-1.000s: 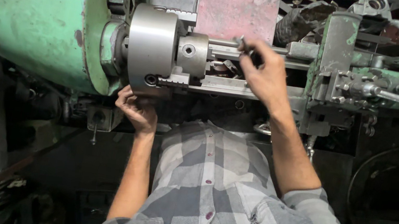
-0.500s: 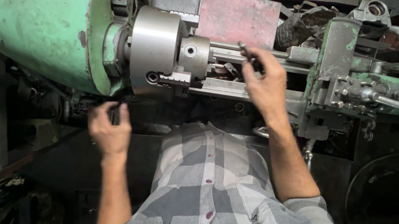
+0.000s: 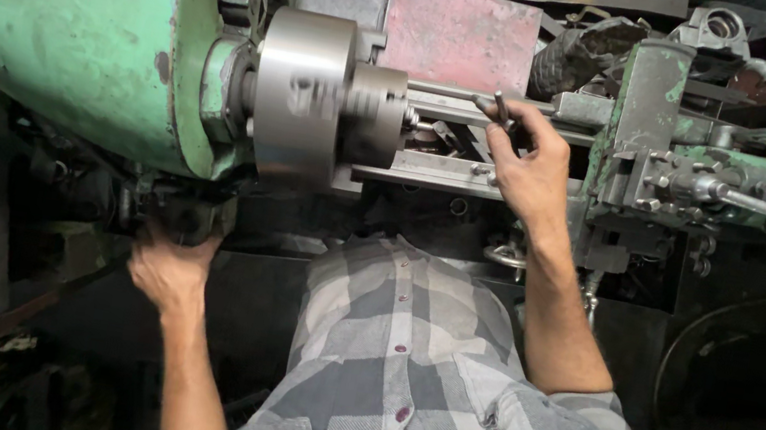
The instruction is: The person picks up a small metal part and a chuck key from a cluttered workbench, walks to a lathe, and fits the part into the lathe chuck, tightening it with the chuck key. They adjust the part and machine controls, then return to the workbench and handle a small engine housing component.
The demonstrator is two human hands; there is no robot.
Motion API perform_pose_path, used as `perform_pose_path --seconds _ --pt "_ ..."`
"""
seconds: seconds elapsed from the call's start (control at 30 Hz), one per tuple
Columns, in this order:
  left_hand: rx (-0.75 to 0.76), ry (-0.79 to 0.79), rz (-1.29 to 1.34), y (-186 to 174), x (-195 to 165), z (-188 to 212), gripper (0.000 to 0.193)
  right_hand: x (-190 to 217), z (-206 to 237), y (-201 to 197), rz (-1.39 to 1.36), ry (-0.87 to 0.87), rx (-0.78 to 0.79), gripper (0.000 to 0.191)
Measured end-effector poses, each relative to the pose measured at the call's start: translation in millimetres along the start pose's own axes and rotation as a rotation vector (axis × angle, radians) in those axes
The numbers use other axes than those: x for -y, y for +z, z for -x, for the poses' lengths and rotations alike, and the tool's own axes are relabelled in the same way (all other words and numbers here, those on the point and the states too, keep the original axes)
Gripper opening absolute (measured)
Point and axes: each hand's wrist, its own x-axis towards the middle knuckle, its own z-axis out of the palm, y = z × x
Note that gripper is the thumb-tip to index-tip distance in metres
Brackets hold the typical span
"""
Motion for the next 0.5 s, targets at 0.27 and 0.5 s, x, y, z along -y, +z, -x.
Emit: perform_pose_path --seconds 0.27,0.5 --pt "-0.296 0.239 0.308 -47.6 -86.5 -11.0 0.019 -13.2 2.4 -0.7 -0.08 0.007 0.017 0.022" --pt "-0.309 0.321 0.83 -92.4 -146.6 -29.4 0.012 -10.0 4.7 0.4 -0.028 -0.034 0.016 0.021"
